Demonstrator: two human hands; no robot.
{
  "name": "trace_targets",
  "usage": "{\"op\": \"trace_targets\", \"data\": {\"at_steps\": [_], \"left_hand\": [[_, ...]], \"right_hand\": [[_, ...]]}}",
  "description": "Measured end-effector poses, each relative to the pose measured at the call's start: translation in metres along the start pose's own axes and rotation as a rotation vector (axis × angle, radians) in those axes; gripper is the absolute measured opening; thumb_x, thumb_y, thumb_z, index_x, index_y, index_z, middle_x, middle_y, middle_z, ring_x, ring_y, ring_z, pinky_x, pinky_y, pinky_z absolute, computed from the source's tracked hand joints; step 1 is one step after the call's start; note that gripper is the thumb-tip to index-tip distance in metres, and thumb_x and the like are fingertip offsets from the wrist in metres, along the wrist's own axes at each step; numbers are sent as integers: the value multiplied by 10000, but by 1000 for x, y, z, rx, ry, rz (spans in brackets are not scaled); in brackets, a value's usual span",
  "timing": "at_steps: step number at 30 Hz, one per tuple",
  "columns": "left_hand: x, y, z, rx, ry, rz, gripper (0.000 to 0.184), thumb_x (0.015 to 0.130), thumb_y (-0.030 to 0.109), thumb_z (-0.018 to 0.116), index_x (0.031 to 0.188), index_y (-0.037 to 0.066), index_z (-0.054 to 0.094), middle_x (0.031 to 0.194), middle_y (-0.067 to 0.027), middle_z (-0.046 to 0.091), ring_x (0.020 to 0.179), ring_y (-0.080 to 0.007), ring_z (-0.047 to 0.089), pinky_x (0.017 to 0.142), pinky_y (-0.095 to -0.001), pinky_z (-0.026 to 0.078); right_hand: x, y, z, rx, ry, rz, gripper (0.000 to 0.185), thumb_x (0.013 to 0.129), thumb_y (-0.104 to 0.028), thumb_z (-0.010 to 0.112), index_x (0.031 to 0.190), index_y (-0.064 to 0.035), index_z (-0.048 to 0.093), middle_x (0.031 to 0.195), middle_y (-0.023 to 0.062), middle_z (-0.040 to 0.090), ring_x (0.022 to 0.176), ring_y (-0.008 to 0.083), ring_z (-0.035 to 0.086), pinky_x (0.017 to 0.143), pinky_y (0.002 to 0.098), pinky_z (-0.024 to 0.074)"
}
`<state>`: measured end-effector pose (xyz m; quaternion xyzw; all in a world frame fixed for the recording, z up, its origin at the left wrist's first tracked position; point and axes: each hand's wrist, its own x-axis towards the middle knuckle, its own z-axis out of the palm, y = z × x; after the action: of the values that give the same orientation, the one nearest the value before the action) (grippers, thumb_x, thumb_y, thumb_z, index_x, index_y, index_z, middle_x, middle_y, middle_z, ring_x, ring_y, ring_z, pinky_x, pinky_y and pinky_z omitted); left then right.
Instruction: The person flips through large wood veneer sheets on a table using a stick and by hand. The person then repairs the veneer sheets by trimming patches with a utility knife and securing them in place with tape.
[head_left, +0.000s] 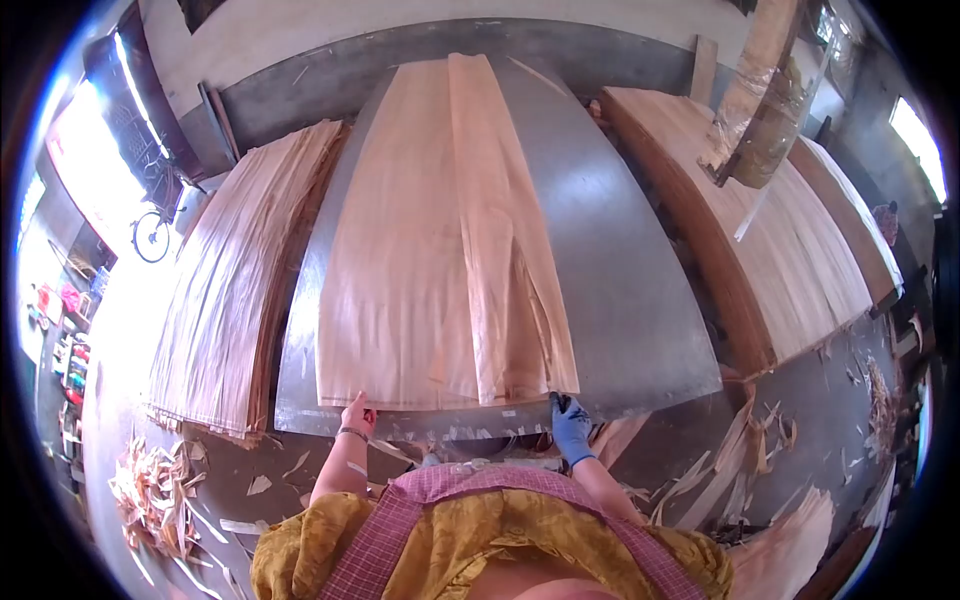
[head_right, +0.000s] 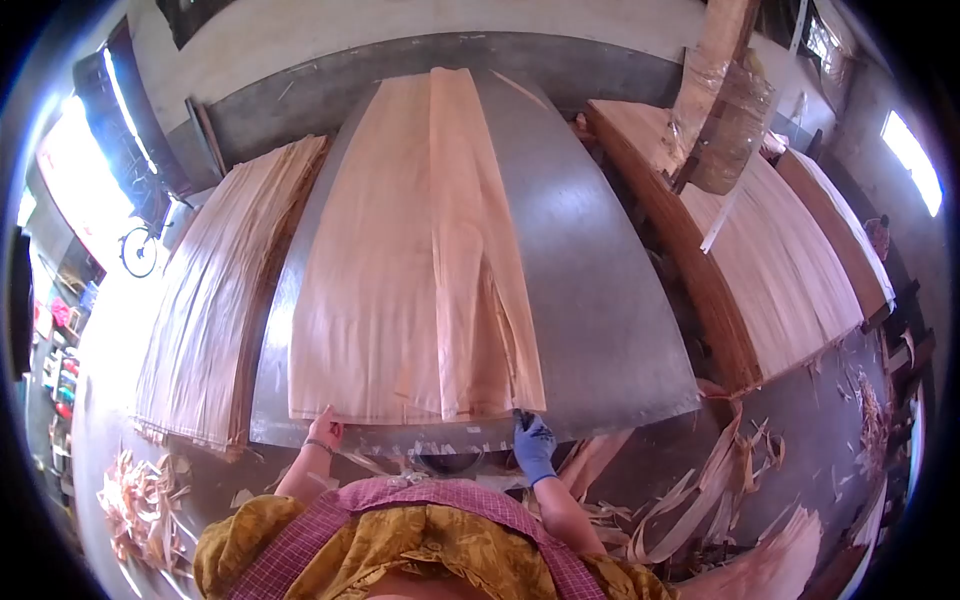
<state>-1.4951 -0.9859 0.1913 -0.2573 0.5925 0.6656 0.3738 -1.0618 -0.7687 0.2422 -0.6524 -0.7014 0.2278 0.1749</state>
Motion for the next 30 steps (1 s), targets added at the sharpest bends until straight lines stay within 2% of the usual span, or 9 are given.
{"op": "trace_targets", "data": {"at_steps": [2,5,6,9,12,16,22,26,30], "left_hand": [[-13,-4,12,2,57,57,221,851,218,723,759,101,559,637,-25,523,491,-149,480,451,-287,479],[-21,-4,21,-50,68,48,189,856,196,709,801,87,565,715,-34,554,586,-166,536,520,-318,545],[-15,-3,17,-39,20,34,161,866,175,693,836,79,568,759,-36,564,652,-184,556,568,-332,577],[-14,1,16,-61,57,99,132,898,160,651,847,74,564,747,-37,568,651,-193,562,578,-348,569],[-23,4,18,-170,51,134,129,929,148,603,845,63,558,727,-41,563,632,-197,557,596,-379,564],[-10,9,17,-216,103,158,146,946,142,573,828,59,553,685,-37,546,589,-192,543,626,-409,559],[-3,12,13,-212,19,99,209,958,172,561,773,75,553,618,-35,516,566,-180,531,634,-426,558],[7,10,9,-221,20,93,184,951,164,568,797,64,570,641,-47,525,597,-186,545,647,-431,571],[8,10,10,-191,68,126,162,938,160,595,854,25,563,730,-78,557,672,-227,579,620,-418,592]], "right_hand": [[-1,1,10,37,31,-45,489,897,-551,538,954,-85,673,848,191,688,813,386,656,757,469,503],[20,48,65,460,-139,39,412,888,-503,611,845,-99,681,609,38,614,471,162,564,448,321,439],[2,-1,3,833,-198,140,385,894,-488,624,787,-122,680,538,-42,512,392,46,420,369,227,308],[6,-19,-74,773,-340,396,392,902,-460,615,755,-102,675,549,21,578,402,143,500,401,317,382],[16,50,-69,165,-14,-52,408,900,-439,605,858,-37,659,765,121,690,679,325,642,641,420,496],[-39,64,-26,197,101,-51,390,899,-408,596,820,-35,682,777,194,669,710,370,651,622,472,485],[4,64,81,469,128,0,348,889,-405,644,814,-69,697,589,29,612,437,163,534,428,330,416],[15,20,-43,863,-214,330,317,866,-408,674,833,-95,710,670,-16,613,476,94,492,440,283,397],[69,104,-118,641,-106,262,362,837,-430,692,811,-68,693,693,44,651,554,167,567,538,339,470]]}}
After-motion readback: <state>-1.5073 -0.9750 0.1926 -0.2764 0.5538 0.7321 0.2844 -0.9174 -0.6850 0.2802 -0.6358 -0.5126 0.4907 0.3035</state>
